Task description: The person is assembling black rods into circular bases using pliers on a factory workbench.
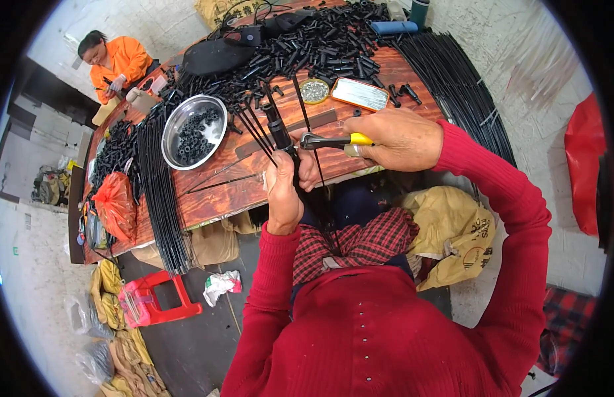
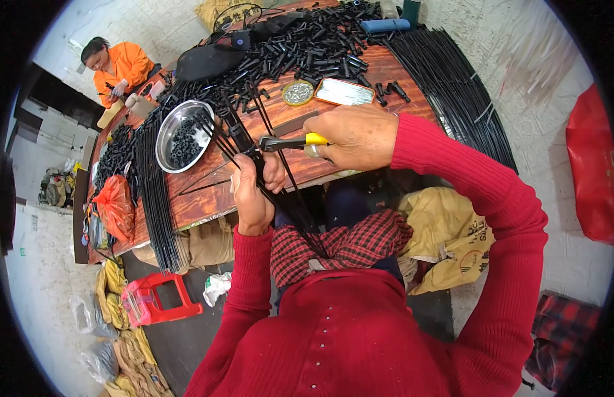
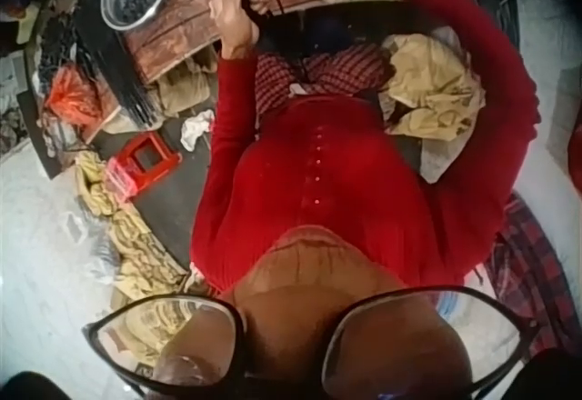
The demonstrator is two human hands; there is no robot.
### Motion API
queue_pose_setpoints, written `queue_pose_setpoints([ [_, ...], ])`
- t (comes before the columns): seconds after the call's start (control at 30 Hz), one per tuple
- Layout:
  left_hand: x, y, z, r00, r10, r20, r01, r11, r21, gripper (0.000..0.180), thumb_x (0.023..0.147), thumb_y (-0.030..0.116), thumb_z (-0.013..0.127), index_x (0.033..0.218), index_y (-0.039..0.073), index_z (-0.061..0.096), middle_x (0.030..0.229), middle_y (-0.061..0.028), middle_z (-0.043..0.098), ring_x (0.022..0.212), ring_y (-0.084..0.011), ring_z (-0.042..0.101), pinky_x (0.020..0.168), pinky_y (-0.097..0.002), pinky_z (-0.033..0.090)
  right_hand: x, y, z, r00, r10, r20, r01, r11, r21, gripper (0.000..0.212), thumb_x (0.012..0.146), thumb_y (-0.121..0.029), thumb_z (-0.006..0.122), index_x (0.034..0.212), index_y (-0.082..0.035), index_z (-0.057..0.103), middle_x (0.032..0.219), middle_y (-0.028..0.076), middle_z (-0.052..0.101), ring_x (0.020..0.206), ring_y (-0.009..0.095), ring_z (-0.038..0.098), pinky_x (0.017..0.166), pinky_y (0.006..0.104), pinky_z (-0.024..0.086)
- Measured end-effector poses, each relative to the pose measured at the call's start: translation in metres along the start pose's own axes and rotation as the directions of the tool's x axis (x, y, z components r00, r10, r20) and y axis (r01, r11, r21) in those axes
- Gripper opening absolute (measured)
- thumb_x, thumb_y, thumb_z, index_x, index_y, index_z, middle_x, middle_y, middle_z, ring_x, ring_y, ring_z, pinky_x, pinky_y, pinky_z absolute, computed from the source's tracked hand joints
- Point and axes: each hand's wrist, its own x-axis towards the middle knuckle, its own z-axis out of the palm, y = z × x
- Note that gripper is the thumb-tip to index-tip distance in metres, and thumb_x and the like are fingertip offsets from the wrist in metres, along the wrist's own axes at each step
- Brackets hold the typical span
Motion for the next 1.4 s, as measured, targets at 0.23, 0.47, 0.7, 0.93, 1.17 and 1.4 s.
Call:
queue_pose_setpoints([
  [0.23, -0.003, -0.005, -0.001, 1.000, 0.008, -0.004, -0.008, 0.999, -0.041, 0.056, 0.103, 0.047, 0.040, 0.127, -0.002, 0.046, 0.065, 0.0030, 0.033, 0.054, -0.0069, 0.033, 0.047, -0.0218, 0.027, -0.002, -0.005, -0.004, 0.997, 0.013, 0.071, -0.008, 0.997, -0.080, 0.023, 0.089, -0.026, 0.059, 0.096, -0.003, 0.061, 0.087, 0.018, 0.065, 0.088, 0.038, 0.064, 0.072, 0.0504, 0.048],
  [0.47, -0.004, -0.003, 0.003, 1.000, 0.019, 0.005, -0.019, 0.999, 0.050, 0.046, 0.102, 0.048, 0.041, 0.105, 0.003, 0.048, 0.064, 0.0028, 0.033, 0.053, -0.0067, 0.032, 0.046, -0.0213, 0.026, -0.003, -0.007, -0.003, 0.998, 0.022, 0.055, -0.020, 0.999, -0.045, 0.024, 0.089, -0.024, 0.060, 0.094, -0.001, 0.061, 0.086, 0.019, 0.065, 0.086, 0.038, 0.065, 0.072, 0.0499, 0.048],
  [0.7, -0.002, -0.002, 0.010, 1.000, 0.013, -0.025, -0.010, 0.994, 0.108, 0.042, 0.103, 0.048, 0.041, 0.087, 0.009, 0.041, 0.063, 0.0028, 0.031, 0.052, -0.0067, 0.030, 0.045, -0.0215, 0.026, -0.005, -0.001, 0.007, 0.998, -0.040, -0.037, 0.037, 0.995, -0.091, 0.018, 0.089, -0.018, 0.060, 0.091, 0.000, 0.056, 0.075, 0.018, 0.063, 0.078, 0.038, 0.064, 0.068, 0.0485, 0.048],
  [0.93, -0.005, -0.002, 0.001, 1.000, 0.002, 0.026, -0.002, 1.000, -0.006, 0.044, 0.102, 0.048, 0.043, 0.101, 0.004, 0.049, 0.065, 0.0029, 0.032, 0.053, -0.0065, 0.030, 0.046, -0.0215, 0.027, 0.001, 0.001, 0.000, 0.996, -0.087, 0.036, 0.088, 0.996, -0.017, 0.019, 0.090, -0.020, 0.061, 0.092, -0.002, 0.058, 0.077, 0.017, 0.065, 0.078, 0.038, 0.065, 0.068, 0.0470, 0.049],
  [1.17, -0.004, -0.008, -0.002, 1.000, 0.006, 0.029, -0.005, 1.000, -0.029, 0.053, 0.101, 0.048, 0.044, 0.121, -0.001, 0.049, 0.064, 0.0037, 0.032, 0.053, -0.0064, 0.031, 0.047, -0.0215, 0.025, 0.003, 0.000, -0.002, 0.995, -0.057, 0.078, 0.059, 0.998, -0.027, 0.018, 0.092, -0.020, 0.059, 0.093, -0.002, 0.058, 0.078, 0.017, 0.065, 0.078, 0.036, 0.066, 0.068, 0.0464, 0.049],
  [1.4, -0.004, -0.010, -0.007, 0.999, -0.012, 0.044, 0.015, 0.997, -0.076, 0.051, 0.103, 0.047, 0.042, 0.122, 0.000, 0.049, 0.064, 0.0033, 0.033, 0.053, -0.0064, 0.031, 0.047, -0.0218, 0.025, 0.008, 0.001, -0.003, 0.971, -0.005, 0.239, -0.065, 0.956, 0.287, 0.016, 0.096, -0.016, 0.053, 0.094, 0.000, 0.056, 0.072, 0.008, 0.065, 0.064, 0.017, 0.065, 0.061, 0.0337, 0.051],
])
